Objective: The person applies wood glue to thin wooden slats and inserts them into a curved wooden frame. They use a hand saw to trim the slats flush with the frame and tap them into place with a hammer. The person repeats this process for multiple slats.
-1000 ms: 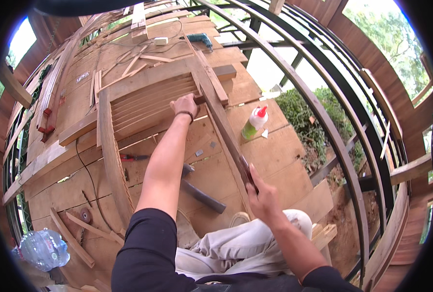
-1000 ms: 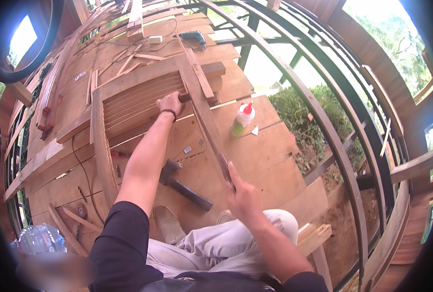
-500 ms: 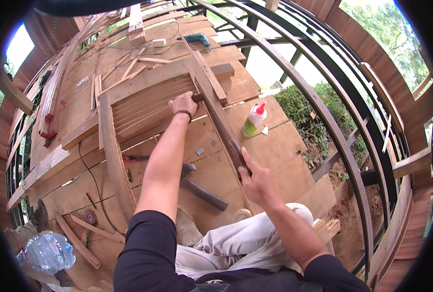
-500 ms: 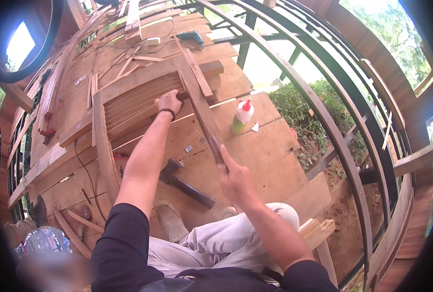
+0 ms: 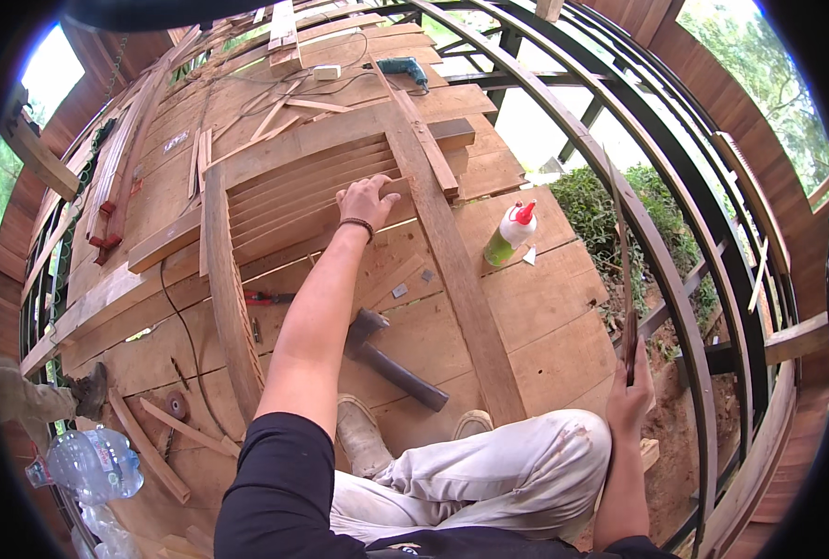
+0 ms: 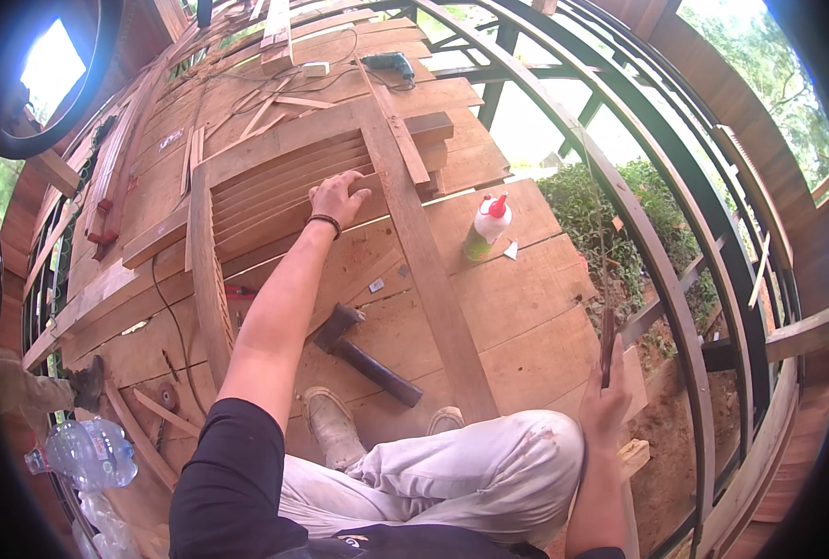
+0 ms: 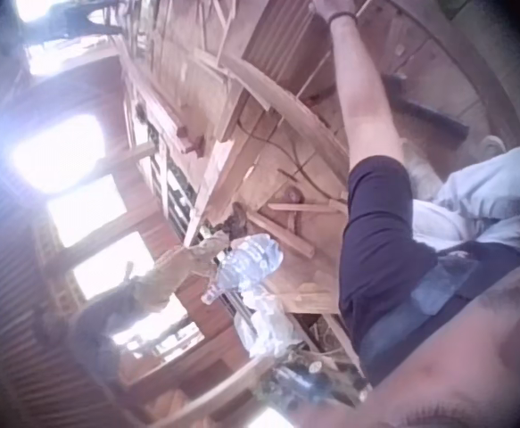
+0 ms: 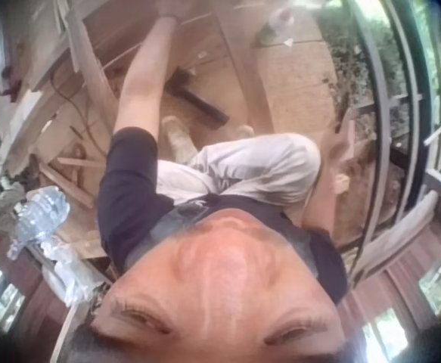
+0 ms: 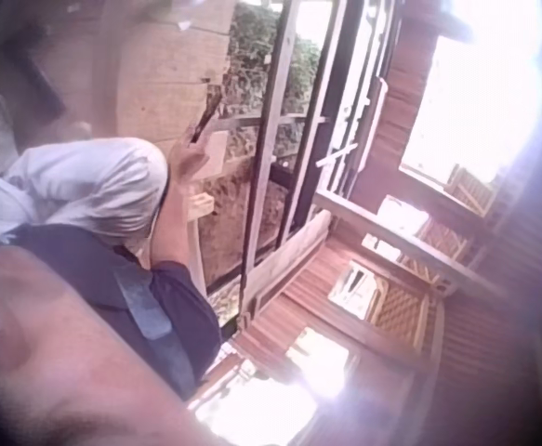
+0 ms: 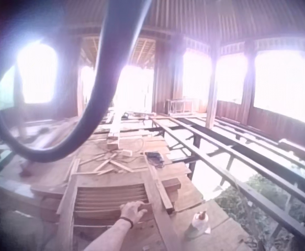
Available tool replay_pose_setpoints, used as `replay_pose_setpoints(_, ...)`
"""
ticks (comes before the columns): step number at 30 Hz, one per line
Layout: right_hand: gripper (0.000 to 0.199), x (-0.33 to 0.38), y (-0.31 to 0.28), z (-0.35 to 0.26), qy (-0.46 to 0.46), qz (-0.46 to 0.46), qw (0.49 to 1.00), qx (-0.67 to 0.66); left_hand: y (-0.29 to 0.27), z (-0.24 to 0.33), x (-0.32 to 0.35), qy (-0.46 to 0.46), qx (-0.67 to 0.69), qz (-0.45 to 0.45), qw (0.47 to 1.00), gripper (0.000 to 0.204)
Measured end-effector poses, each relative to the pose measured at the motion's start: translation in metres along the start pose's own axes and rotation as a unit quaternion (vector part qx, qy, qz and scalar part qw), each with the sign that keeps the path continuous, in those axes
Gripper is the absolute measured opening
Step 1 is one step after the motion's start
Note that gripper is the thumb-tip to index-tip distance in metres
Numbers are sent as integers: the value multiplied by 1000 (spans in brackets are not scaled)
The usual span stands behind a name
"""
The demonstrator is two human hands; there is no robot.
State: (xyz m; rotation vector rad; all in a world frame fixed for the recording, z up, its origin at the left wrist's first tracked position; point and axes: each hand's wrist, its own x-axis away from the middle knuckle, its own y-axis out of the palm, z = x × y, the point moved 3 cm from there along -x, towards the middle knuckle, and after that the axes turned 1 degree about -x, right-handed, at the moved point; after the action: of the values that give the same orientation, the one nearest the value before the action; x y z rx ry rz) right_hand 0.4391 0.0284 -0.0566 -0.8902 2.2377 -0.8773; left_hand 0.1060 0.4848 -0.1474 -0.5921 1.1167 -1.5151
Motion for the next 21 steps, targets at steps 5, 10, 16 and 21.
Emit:
replay_pose_setpoints(5, 58, 40, 40, 102, 37, -7, 996, 80, 3, -3, -4, 0, -11, 38, 999, 40)
replay_pose_setpoints(10, 59, 65, 66, 183, -9, -42, 987, 156, -1, -3, -9, -17, -31, 51, 998, 42)
replay_pose_setpoints(16, 66, 78, 84, 215, -17, -89, 971, 220, 0, -4, -16, -38, -47, 42, 997, 42)
replay_pose_setpoints(21, 73, 86, 98, 228, -12, -128, 949, 290, -5, -1, -18, -47, -60, 34, 997, 42)
